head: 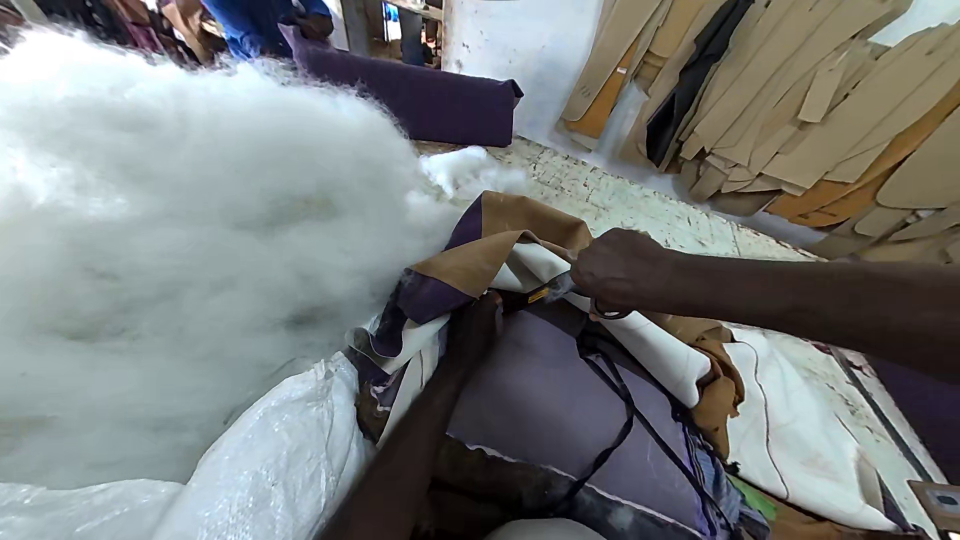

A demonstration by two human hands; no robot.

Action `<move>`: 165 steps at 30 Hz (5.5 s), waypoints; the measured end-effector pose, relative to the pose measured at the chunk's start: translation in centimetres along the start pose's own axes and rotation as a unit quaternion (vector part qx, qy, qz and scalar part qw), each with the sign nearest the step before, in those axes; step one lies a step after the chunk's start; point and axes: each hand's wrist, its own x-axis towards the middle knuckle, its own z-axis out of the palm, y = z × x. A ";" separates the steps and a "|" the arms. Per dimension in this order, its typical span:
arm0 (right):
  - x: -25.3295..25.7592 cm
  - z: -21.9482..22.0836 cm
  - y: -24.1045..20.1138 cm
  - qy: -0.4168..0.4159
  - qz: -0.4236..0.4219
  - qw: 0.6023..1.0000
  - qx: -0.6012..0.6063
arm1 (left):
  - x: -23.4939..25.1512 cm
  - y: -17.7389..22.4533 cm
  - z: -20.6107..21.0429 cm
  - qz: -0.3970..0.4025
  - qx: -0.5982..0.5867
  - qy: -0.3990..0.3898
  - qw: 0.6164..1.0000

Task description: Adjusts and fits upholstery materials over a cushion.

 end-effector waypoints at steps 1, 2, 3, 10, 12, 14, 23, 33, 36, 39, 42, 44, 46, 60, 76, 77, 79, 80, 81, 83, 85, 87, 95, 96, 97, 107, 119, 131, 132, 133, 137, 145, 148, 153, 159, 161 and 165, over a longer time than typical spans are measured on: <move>1.8 2.2 0.4 -0.026 -0.008 0.999 -0.042 | 0.0 0.0 0.0 -0.002 0.003 0.002 1.000; 3.5 2.9 0.4 -0.108 -0.009 0.991 -0.073 | 0.0 0.0 -0.1 -0.004 0.006 -0.002 1.000; 4.5 3.2 0.3 -0.153 -0.017 0.985 -0.078 | 0.0 0.0 -0.1 -0.006 0.004 -0.008 1.000; 5.1 5.7 -1.2 -0.199 0.014 0.980 -0.029 | 0.2 -0.6 0.5 -0.002 -0.005 0.033 0.999; 4.5 6.7 -0.9 -0.201 0.018 0.979 -0.021 | 0.3 -0.7 0.6 0.002 -0.013 0.044 0.999; 3.5 7.4 -0.5 -0.204 0.031 0.978 -0.008 | 0.3 -0.6 0.5 -0.003 -0.020 0.034 0.999; -3.3 10.7 1.4 -0.182 0.119 0.971 0.096 | 1.5 -1.5 -3.5 0.046 -0.087 -0.240 0.966; -4.4 11.7 2.6 -0.159 0.119 0.976 0.088 | 2.0 -2.5 -0.6 0.066 0.009 -0.170 0.983; -3.3 10.7 2.7 -0.156 0.101 0.980 0.075 | 1.9 -2.6 0.0 0.065 0.025 -0.154 0.986; -2.5 9.7 3.0 -0.163 0.098 0.978 0.085 | 1.4 -2.6 0.0 0.062 0.023 -0.134 0.989; -2.0 9.6 3.7 -0.198 0.112 0.964 0.141 | 0.6 -2.5 -0.2 0.062 0.008 -0.087 0.994; -1.7 10.1 4.4 -0.249 0.127 0.921 0.271 | 0.3 -1.7 -0.7 0.021 0.010 -0.084 0.996; -2.4 10.7 4.5 -0.301 0.157 0.807 0.483 | 0.2 -1.2 -1.0 -0.017 0.021 -0.096 0.995; -0.4 9.3 3.7 -0.402 0.278 0.506 0.711 | 0.3 -2.4 0.4 -0.027 0.030 -0.075 0.996; 6.9 8.5 1.5 -0.462 0.271 0.597 0.597 | 0.0 -2.4 0.6 -0.052 0.026 -0.071 0.996; 7.3 9.6 1.1 -0.466 0.266 0.590 0.603 | 0.1 -2.5 0.6 -0.055 0.036 -0.071 0.995; 7.6 11.1 0.5 -0.468 0.264 0.573 0.619 | 0.2 -2.5 0.7 -0.054 0.051 -0.065 0.995; 7.5 11.6 0.3 -0.468 0.264 0.562 0.630 | 0.1 -2.6 0.8 -0.050 0.053 -0.055 0.996; 7.4 12.1 0.3 -0.467 0.266 0.549 0.640 | 0.0 -2.6 0.9 -0.047 0.057 -0.047 0.996; 6.8 13.0 0.3 -0.459 0.268 0.528 0.662 | 0.0 -2.6 0.9 -0.047 0.056 -0.046 0.996; 6.1 13.7 -0.1 -0.448 0.272 0.511 0.682 | 0.0 -2.5 0.9 -0.047 0.055 -0.053 0.996; 5.3 14.3 -0.7 -0.430 0.265 0.496 0.706 | 0.0 -2.5 0.8 -0.051 0.053 -0.052 0.996; 3.6 16.2 -1.8 -0.404 0.195 0.418 0.790 | -0.3 -2.7 1.1 -0.036 0.053 -0.010 0.998; 3.3 16.0 -1.8 -0.400 0.192 0.408 0.798 | -0.3 -2.7 1.0 -0.035 0.054 -0.011 0.998; 2.9 15.8 -1.8 -0.394 0.193 0.393 0.808 | -0.3 -2.6 0.9 -0.032 0.055 -0.011 0.998; 3.5 16.7 -3.2 -0.353 0.179 0.409 0.822 | -0.4 -2.5 1.2 -0.034 0.086 -0.022 0.995; -8.6 12.4 -1.4 -0.312 0.176 0.398 0.844 | -0.6 -1.9 0.1 -0.039 0.026 -0.027 0.999; -27.8 20.2 -10.7 -0.086 0.297 0.516 0.799 | 0.3 -2.9 -0.4 0.121 -0.133 -0.048 0.982; -29.2 21.0 -11.8 -0.050 0.321 0.532 0.782 | 0.4 -2.7 -0.5 0.120 -0.126 -0.058 0.983; -30.5 21.7 -13.0 -0.016 0.350 0.545 0.761 | 0.4 -2.5 -0.6 0.115 -0.109 -0.072 0.985; -34.4 23.6 -16.4 0.054 0.471 0.545 0.692 | 1.0 -1.2 -1.2 0.068 -0.033 -0.135 0.988; -37.8 30.7 -19.4 0.088 0.648 0.397 0.644 | 1.3 -0.6 -1.7 0.084 -0.005 -0.153 0.985; -38.4 33.1 -18.3 0.063 0.682 0.363 0.632 | 1.4 -0.4 -2.1 0.073 -0.007 -0.167 0.983; -39.2 35.7 -15.4 -0.075 0.652 0.476 0.585 | 1.0 -0.1 -1.9 0.076 0.001 -0.154 0.985; -35.9 29.4 -11.0 -0.060 0.539 0.699 0.465 | 0.6 0.1 -1.8 0.070 0.014 -0.136 0.988; -31.4 26.4 -9.9 0.119 0.491 0.729 0.462 | 0.5 -0.3 -1.4 0.080 0.013 -0.119 0.990; -17.8 21.4 -7.8 0.242 0.292 0.803 0.460 | 0.2 -0.7 -1.1 0.108 0.010 -0.080 0.991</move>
